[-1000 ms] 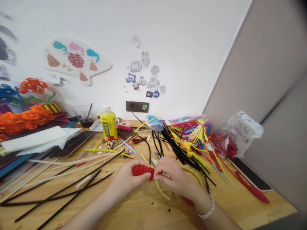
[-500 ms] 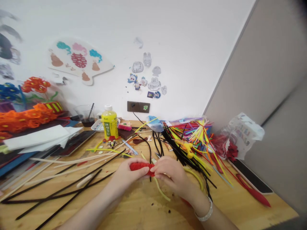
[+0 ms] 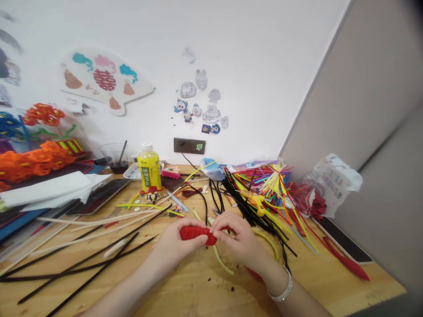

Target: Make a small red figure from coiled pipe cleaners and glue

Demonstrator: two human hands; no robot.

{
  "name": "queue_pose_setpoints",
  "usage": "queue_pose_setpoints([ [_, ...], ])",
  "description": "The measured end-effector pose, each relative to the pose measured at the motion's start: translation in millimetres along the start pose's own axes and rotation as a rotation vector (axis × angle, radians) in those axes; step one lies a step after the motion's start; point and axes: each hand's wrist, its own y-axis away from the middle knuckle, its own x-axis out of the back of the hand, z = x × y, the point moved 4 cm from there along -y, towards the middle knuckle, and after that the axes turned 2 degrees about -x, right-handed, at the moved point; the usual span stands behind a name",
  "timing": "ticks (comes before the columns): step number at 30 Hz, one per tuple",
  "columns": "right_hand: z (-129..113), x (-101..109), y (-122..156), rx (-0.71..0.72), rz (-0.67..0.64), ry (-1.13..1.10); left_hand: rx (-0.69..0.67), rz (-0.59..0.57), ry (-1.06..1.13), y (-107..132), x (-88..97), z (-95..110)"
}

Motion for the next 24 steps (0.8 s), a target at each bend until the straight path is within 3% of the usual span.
queue_pose_setpoints([
  [3, 6.8, 0.3, -1.7, -0.049, 0.027, -0.113, -0.023, 0.010, -0.079, 1.5, 2.0, 5.5],
  [7, 18.5, -2.3, -2.4, -0.204, -0.040, -0.305, -0.051, -0.026, -0.106, 4.1, 2.4, 8.0],
  [11, 28.8, -6.1, -1.2, -0.396, -0.028, -0.450, -0.057, -0.073, -0.003, 6.8, -0.8, 5.7],
  [17, 44.2, -29.4, 4.7, -0.516, 0.091, -0.595, -0.001, 0.029, 0.205, 3.9, -0.8, -1.2],
  [20, 48.7, -40.3, 9.7, -0.513, 0.089, -0.539, 0.017, 0.091, 0.281, 2.2, 1.8, -3.6],
  [24, 33.8, -41.7, 12.1, -0.337, 0.042, -0.126, -0.009, 0.230, 0.198, 1.3, 9.7, -3.4],
])
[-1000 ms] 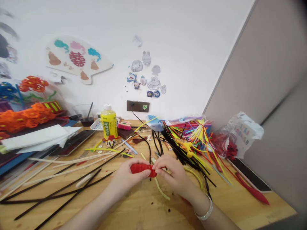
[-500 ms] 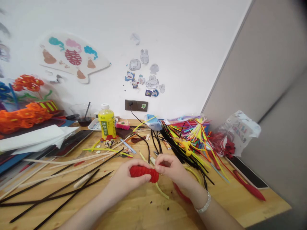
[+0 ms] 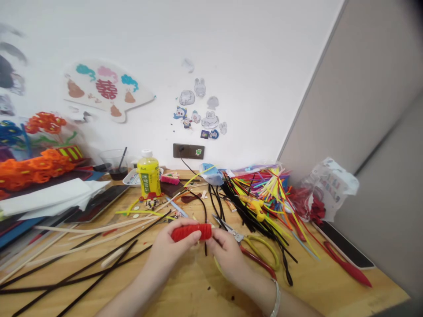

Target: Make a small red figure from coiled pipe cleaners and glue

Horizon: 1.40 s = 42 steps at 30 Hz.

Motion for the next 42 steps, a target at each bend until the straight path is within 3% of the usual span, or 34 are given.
queue_pose_setpoints([
  [6, -24.0, -3.4, 9.8, 0.323, -0.059, 0.494, -0.056, 0.042, -0.169, -1.7, 2.0, 2.6],
  [11, -36.2, 7.8, 12.1, 0.587, 0.048, 0.836, -0.077, 0.018, -0.265, -2.8, 0.8, 4.8],
  [16, -47.0, 15.6, 13.8, 0.760, 0.113, 0.929, -0.065, -0.016, -0.311, -3.3, -1.5, 7.2],
  [20, -46.9, 24.5, 11.7, 0.675, 0.144, 0.709, -0.086, -0.062, -0.343, -2.4, -3.5, 8.1],
  [28, -23.3, 25.1, -3.4, 0.153, 0.008, -0.008, -0.161, -0.232, -0.379, 2.2, -8.6, 5.7],
  [32, -8.4, 20.8, -5.3, -0.065, 0.069, -0.221, -0.163, -0.248, -0.405, 2.6, -10.3, 6.6],
  [35, -10.0, 21.1, -3.9, -0.027, 0.119, -0.153, -0.158, -0.233, -0.406, 1.0, -10.5, 4.9],
  [42, -31.6, 24.3, 3.7, 0.335, 0.117, 0.369, -0.101, -0.180, -0.332, 0.7, -8.2, 1.9],
])
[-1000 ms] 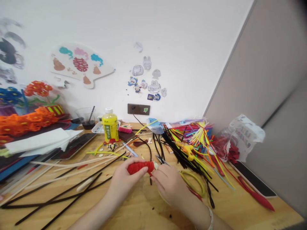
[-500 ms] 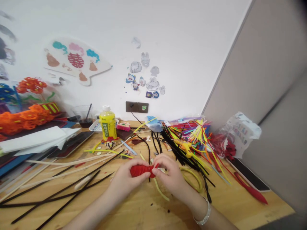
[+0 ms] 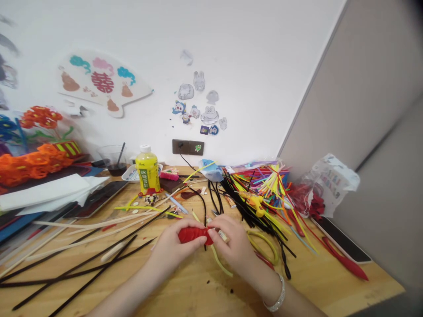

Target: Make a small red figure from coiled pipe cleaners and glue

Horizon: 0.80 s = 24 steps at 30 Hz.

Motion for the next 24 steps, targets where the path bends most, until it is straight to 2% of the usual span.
queue_pose_setpoints([
  [6, -4.4, 0.3, -0.1, 0.099, -0.134, 0.131, 0.073, 0.025, 0.114, -0.9, 1.8, 1.5],
  [9, -0.8, -0.9, -0.4, 0.057, -0.146, 0.091, 0.089, 0.011, 0.145, -2.3, 2.1, -1.9],
  [13, 3.6, -5.6, 0.4, -0.033, -0.117, 0.008, 0.027, -0.014, 0.173, -4.6, 2.9, -5.5],
  [16, 9.8, -11.7, 2.4, -0.166, -0.073, -0.072, 0.054, -0.059, 0.356, -6.0, 2.9, -9.1],
  [18, 15.1, -14.8, 4.3, -0.232, 0.003, -0.120, 0.093, -0.097, 0.472, -7.0, 2.6, -10.6],
  [21, 21.2, -17.5, 7.0, -0.241, 0.132, -0.125, 0.095, -0.110, 0.535, -9.7, 4.1, -10.2],
  [24, 21.3, -19.5, 9.5, -0.192, 0.197, -0.100, 0.093, -0.087, 0.537, -12.3, 6.1, -10.6],
])
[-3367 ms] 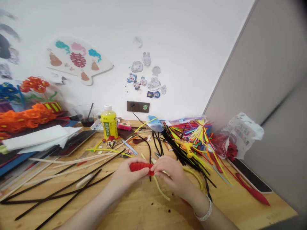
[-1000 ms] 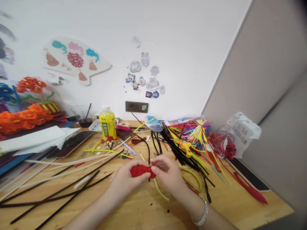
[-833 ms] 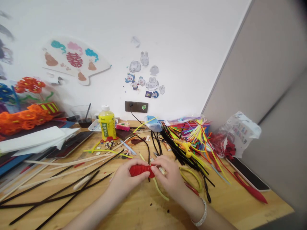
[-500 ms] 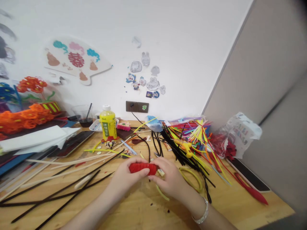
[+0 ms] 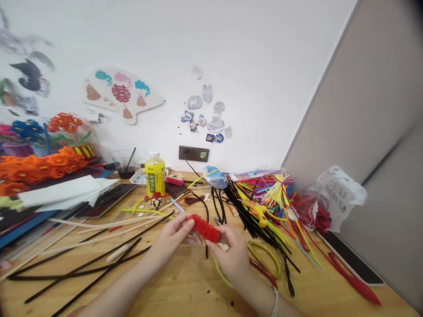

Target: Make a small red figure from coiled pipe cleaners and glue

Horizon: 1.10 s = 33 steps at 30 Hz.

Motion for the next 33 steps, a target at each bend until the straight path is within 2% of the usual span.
queue_pose_setpoints([
  [5, -8.4, -2.2, 6.8, 0.061, 0.034, 0.008, 0.025, -0.028, -0.005, 0.1, -0.1, 0.9],
  [9, -12.0, 0.2, 7.1, 0.147, 0.083, 0.092, 0.043, -0.044, 0.077, -0.9, -0.3, -1.6],
  [14, -5.0, 21.5, -5.2, 0.257, 0.317, 0.194, 0.083, -0.014, 0.220, -6.9, 5.5, -13.9],
  [18, 4.8, 35.8, -15.6, 0.206, 0.421, 0.177, 0.099, 0.034, 0.178, -8.9, 8.5, -18.1],
  [28, 21.2, 35.4, -18.1, 0.183, 0.444, 0.128, 0.131, 0.013, 0.080, -6.8, 1.9, -16.4],
  [31, 27.2, 49.2, -29.8, 0.130, 0.533, 0.070, 0.141, 0.050, 0.046, -7.3, 4.1, -17.7],
  [33, 34.3, 62.7, -38.7, 0.013, 0.637, -0.017, 0.136, 0.087, 0.022, -7.8, 6.6, -18.3],
])
